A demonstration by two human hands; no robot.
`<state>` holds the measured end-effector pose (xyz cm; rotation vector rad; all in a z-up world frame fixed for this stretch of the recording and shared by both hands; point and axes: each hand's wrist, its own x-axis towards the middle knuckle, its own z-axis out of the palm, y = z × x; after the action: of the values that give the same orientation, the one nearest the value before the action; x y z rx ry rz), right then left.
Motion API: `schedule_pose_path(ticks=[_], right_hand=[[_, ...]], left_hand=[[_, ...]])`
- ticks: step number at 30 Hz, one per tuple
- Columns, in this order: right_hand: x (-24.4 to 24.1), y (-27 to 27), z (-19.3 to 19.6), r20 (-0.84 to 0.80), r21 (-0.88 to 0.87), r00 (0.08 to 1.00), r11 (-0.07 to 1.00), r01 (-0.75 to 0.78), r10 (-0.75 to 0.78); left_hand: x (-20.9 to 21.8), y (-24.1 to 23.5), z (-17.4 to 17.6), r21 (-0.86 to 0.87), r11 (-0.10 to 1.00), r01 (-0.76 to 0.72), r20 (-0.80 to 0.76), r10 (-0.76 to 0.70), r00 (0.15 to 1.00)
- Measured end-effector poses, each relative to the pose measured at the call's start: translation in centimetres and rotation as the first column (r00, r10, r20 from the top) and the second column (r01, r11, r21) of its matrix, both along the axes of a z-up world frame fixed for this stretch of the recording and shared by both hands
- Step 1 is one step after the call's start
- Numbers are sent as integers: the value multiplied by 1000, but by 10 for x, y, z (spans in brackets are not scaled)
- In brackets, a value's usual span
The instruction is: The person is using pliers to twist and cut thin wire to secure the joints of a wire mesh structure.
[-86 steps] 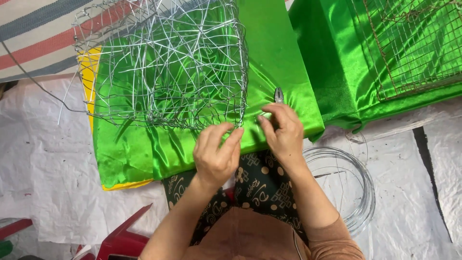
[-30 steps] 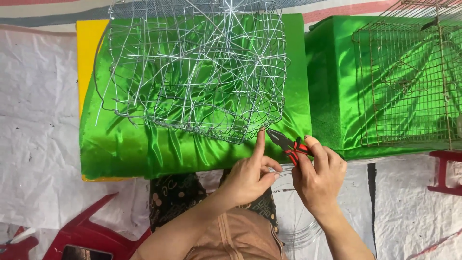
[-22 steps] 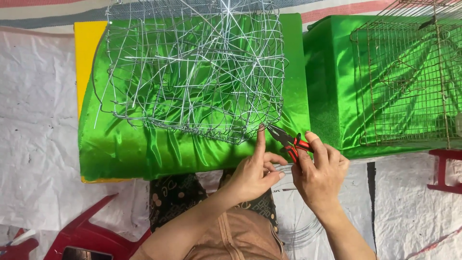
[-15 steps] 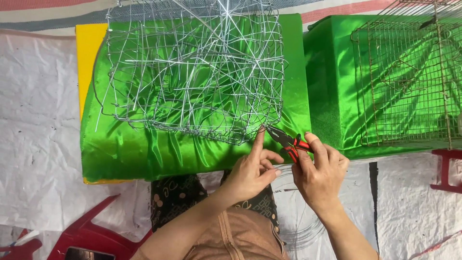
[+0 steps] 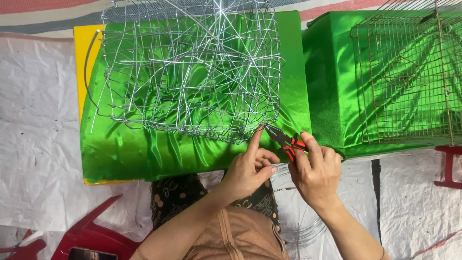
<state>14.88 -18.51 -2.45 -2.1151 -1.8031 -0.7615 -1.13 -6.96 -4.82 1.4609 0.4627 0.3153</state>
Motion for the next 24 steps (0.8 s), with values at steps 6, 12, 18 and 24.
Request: schedule_pose_path(ticks=[6, 12, 18, 24], right_hand=[[7, -5, -6, -307, -76, 950, 994, -84, 57], [24, -11, 1, -838, -228, 540, 952, -204, -85], [36, -13, -14, -978, -142, -99, 929, -341, -185], [24, -42, -79, -669, 145, -743, 977, -156, -19]], left_hand=[[-1, 4, -11, 97, 995, -9, 1, 9, 1000], [-3, 7, -9, 112, 994, 0, -26, 3, 1000], [-5, 8, -14, 79, 997, -5, 3, 5, 1000], [-3, 5, -24, 83, 995, -53, 56, 49, 997]])
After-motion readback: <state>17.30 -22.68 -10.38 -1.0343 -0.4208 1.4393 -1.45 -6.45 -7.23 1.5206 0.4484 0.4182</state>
